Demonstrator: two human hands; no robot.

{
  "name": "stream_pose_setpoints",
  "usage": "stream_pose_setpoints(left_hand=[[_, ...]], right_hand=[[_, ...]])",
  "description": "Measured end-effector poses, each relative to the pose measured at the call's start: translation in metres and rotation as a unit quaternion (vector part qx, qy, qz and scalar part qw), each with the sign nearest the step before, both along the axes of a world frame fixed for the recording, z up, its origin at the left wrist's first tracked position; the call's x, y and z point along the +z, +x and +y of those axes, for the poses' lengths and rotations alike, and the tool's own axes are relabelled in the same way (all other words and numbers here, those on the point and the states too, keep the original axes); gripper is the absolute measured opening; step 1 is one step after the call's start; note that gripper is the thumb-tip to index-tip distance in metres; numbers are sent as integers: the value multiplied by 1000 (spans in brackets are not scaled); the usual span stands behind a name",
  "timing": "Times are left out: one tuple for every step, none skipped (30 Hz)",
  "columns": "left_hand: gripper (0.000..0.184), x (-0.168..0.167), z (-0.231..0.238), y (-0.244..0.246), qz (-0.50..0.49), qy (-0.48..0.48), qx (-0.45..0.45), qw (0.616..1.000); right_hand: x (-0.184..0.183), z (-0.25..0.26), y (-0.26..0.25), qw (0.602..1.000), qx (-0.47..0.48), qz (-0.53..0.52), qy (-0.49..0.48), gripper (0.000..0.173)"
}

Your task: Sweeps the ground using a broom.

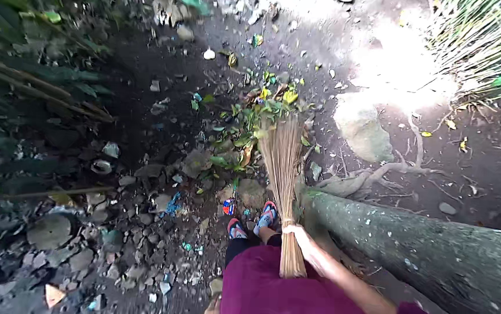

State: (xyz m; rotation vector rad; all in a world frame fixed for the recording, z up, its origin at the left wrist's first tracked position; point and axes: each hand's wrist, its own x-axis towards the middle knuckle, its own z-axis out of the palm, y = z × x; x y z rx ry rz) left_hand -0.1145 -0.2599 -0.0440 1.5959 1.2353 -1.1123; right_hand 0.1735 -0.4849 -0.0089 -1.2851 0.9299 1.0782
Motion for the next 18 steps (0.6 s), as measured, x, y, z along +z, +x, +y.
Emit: stream_pose_setpoints(left_hand=[[46,-6,-1,-4,4,5,5,1000],[45,-8,-2,-6,4,5,16,1000],[44,-7,-3,-4,6,4,22,1000],[43,-5,-1,-1,10,2,29,1000],[43,-4,1,1,9,0,30,999],[42,-2,3,0,4,-2,34,999],[40,2,5,-1,-7,-2,44,999],[38,7,8,-1,-20,1,60,998],[38,11,13,1,-27,5,74,997],[37,14,15,0,-29,8,90,995],[37,17,17,-2,-30,11,108,994],[37,18,18,-4,-29,11,124,992],[37,18,20,-6,-27,11,132,991],[37,19,20,-9,-23,9,133,991],[37,19,20,-12,-18,8,129,991],[37,18,18,-14,-16,7,125,992],[37,16,16,-19,-13,7,122,992],[37,15,13,-24,-11,6,123,992]], right_hand=[[12,-2,-11,999,7,32,39,27],[19,-4,-21,994,17,73,75,21],[20,-5,-28,987,33,112,114,19],[13,-4,-32,979,56,134,143,20],[2,0,-32,974,88,139,159,23],[-7,4,-25,971,125,132,153,25],[-15,9,-16,974,149,112,125,25],[-26,14,-5,982,143,86,85,21],[-40,17,5,990,121,49,55,20],[-53,19,14,996,90,12,27,19],[-67,21,18,998,56,-21,-10,19],[-79,25,20,997,34,-49,-44,21],[-86,33,17,995,23,-72,-71,25],[-87,42,10,992,24,-87,-83,29],[-83,51,-1,992,26,-99,-77,36],[-74,60,-13,993,22,-103,-61,40],[-59,65,-24,995,20,-93,-37,44],[-39,66,-33,997,17,-68,-10,46]])
